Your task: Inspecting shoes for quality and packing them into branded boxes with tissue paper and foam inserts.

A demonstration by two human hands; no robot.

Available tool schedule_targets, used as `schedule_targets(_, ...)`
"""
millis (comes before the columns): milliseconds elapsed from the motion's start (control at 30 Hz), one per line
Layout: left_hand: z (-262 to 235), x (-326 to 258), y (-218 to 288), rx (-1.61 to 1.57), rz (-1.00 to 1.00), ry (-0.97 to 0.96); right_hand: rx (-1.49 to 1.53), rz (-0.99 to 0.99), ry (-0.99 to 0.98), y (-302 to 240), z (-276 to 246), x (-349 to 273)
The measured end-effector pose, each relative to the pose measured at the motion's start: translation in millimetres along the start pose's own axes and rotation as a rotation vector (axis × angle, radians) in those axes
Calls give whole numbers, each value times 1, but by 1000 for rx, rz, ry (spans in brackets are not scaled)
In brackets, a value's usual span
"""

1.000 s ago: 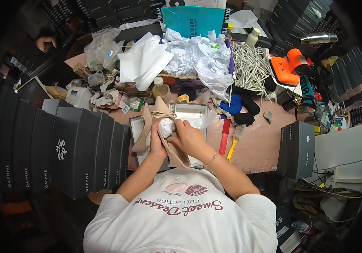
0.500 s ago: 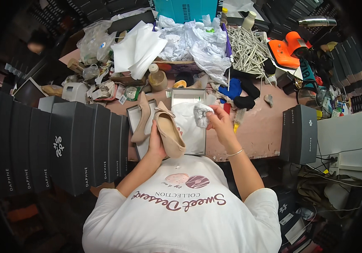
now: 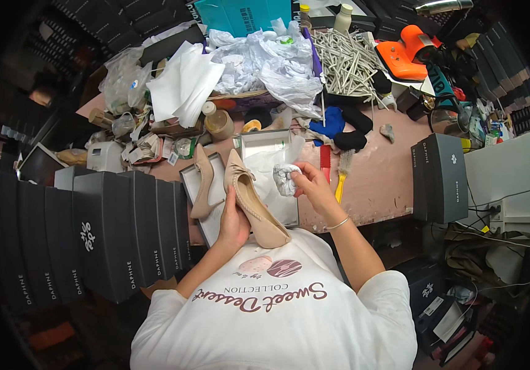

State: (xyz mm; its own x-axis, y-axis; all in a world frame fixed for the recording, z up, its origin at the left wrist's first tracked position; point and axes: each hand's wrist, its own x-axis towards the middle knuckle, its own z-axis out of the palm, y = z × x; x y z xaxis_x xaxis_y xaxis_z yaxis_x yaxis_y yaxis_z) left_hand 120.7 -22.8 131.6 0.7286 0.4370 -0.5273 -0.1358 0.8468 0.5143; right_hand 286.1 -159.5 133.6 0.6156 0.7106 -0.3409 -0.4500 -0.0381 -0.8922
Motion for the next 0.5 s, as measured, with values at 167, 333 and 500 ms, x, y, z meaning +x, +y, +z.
schedule_targets(167,11,-2,3,72,32,-22,55,11,24,11,-2,-8)
schedule_targets(333,15,1,1,108,46,-12,76,-61,-78,-11,15,-22)
schedule_targets(500,18,-2,3,-12,-17,-114,-622,-301,-287,-21,48,-28)
